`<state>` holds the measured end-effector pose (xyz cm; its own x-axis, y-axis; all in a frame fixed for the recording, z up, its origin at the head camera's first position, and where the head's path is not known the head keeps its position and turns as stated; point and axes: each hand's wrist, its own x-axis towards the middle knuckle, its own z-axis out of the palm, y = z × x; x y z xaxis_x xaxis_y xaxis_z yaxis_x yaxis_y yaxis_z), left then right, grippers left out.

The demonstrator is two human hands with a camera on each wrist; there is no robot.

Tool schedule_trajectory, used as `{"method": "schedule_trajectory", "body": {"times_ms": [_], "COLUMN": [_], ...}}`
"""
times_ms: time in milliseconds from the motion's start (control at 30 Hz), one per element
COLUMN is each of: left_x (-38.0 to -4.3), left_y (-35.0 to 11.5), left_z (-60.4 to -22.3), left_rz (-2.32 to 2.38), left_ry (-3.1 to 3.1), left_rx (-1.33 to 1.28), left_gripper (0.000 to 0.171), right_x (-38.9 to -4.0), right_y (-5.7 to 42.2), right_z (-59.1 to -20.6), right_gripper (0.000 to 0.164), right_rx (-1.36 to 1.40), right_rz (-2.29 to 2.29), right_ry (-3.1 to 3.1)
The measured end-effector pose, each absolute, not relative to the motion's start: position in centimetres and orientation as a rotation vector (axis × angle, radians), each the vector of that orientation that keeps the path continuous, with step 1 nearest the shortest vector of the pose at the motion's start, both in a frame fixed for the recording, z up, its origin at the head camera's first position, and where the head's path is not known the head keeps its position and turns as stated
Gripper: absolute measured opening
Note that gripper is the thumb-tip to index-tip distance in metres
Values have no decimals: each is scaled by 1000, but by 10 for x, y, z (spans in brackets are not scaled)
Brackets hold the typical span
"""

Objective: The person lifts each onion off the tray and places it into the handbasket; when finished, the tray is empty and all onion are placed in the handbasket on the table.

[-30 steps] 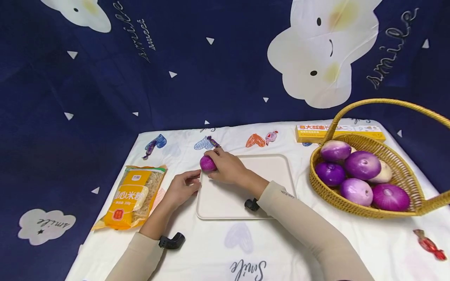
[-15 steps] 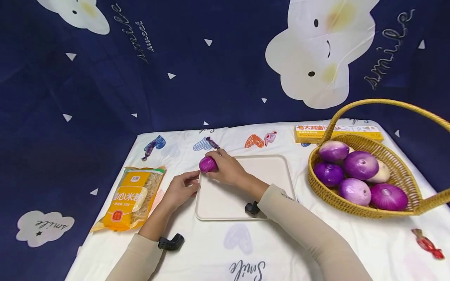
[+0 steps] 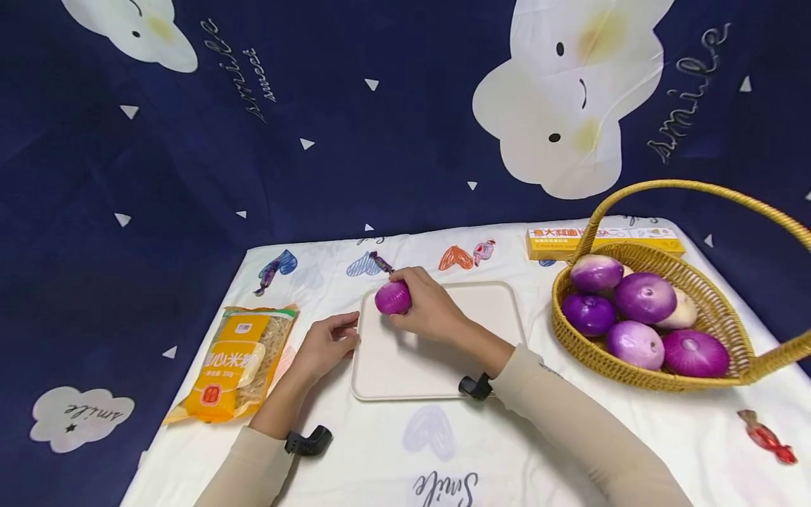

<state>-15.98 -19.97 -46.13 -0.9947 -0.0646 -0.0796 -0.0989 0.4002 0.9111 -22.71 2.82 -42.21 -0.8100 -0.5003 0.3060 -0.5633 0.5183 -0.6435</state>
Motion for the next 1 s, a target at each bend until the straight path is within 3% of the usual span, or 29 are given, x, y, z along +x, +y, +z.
{"method": "schedule_trajectory", "body": {"times_ms": [333, 533, 767, 1000], "left_x": [-161, -164, -164, -162], "left_y": [-203, -203, -204, -203], "left_z": [-464, -469, -470, -468], "left_rz": [1691, 1711, 1698, 1704], "left_ry": [2576, 2566, 2596, 2580], "left_rx": [-173, -135, -125, -131], "left_gripper": [44, 43, 42, 43], "right_x": [-210, -190, -171, -149], "right_y": [123, 200, 269, 296], "right_z": [-374, -358, -367, -394], "right_gripper": [71, 74, 78, 75], "right_rx": [750, 443, 157, 134], "right_rz": [1306, 1155, 984, 890], "right_ry": [-2476, -2508, -2650, -2661]}}
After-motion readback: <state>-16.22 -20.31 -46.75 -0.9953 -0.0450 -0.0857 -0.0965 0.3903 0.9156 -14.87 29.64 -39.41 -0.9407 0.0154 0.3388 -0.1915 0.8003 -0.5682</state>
